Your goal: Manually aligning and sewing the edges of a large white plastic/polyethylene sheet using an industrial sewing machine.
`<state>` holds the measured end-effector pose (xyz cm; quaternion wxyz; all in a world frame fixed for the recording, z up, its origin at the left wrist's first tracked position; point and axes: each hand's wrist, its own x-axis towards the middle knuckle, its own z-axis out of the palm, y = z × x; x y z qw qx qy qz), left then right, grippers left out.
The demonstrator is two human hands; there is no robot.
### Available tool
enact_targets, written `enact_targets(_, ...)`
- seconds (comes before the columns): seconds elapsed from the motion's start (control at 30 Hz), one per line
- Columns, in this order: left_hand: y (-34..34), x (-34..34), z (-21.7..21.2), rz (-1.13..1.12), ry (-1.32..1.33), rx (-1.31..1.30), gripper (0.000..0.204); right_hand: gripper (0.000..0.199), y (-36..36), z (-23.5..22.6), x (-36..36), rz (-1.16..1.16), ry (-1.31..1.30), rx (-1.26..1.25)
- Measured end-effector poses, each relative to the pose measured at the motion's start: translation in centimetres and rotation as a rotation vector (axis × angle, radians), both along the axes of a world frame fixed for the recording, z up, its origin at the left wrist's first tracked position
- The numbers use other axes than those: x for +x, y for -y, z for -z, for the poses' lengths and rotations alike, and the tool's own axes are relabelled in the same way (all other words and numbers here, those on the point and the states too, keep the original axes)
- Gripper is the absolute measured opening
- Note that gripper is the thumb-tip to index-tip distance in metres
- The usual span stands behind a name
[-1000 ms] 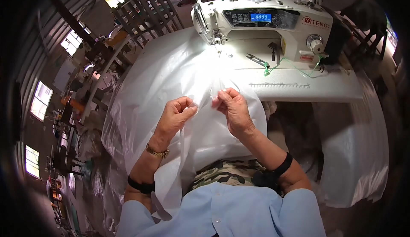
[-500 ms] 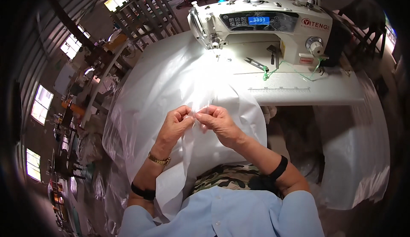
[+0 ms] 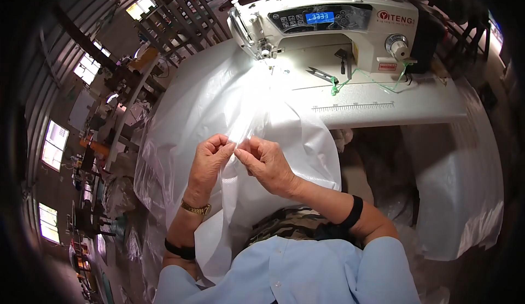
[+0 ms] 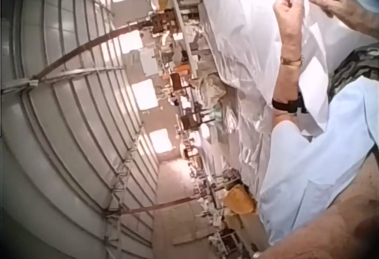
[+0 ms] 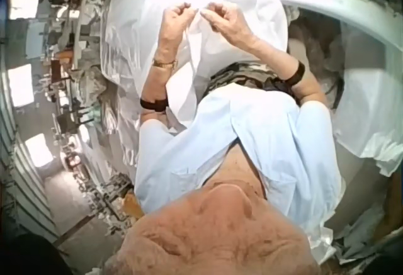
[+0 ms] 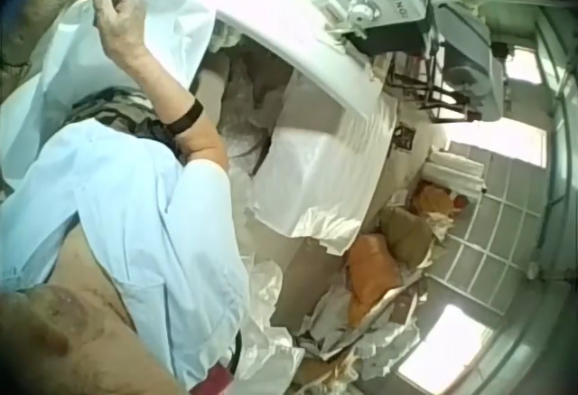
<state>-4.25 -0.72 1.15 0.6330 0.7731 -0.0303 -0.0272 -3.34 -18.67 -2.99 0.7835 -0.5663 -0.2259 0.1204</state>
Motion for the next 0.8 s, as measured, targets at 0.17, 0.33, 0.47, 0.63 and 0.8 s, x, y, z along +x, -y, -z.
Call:
enact_targets(0.17,0.1,0.1,0.2,-0.01,-0.015,-0.027,0.017,0.018,-0.3,0.2,-0.1,-0.081,-0.025,0.051)
enact_targets(0.33,-0.4,0.6,0.6,0.057,-0.068,-0.224,0.016,0.017,-0.8,0.0,-0.3,-0.164,-0.077,0.056)
enact_targets(0.47,-0.4,0.9,0.7,0.071,-0.157,-0.363,0.016,0.019,-0.5,0.3,-0.7,-0.244,0.077,-0.053)
enact_targets(0.63,-0.5,1.4,0.1,-0.006,-0.132,-0.22,0.014,0.022,0.0,2.6,0.7,-0.256,0.06,-0.053)
enact_targets(0.8,-1.1,1.7,-1.1,-0.009,-0.189,-0.285,0.01,0.036,-2.3,5.2,3.5,0.284,-0.439,0.166)
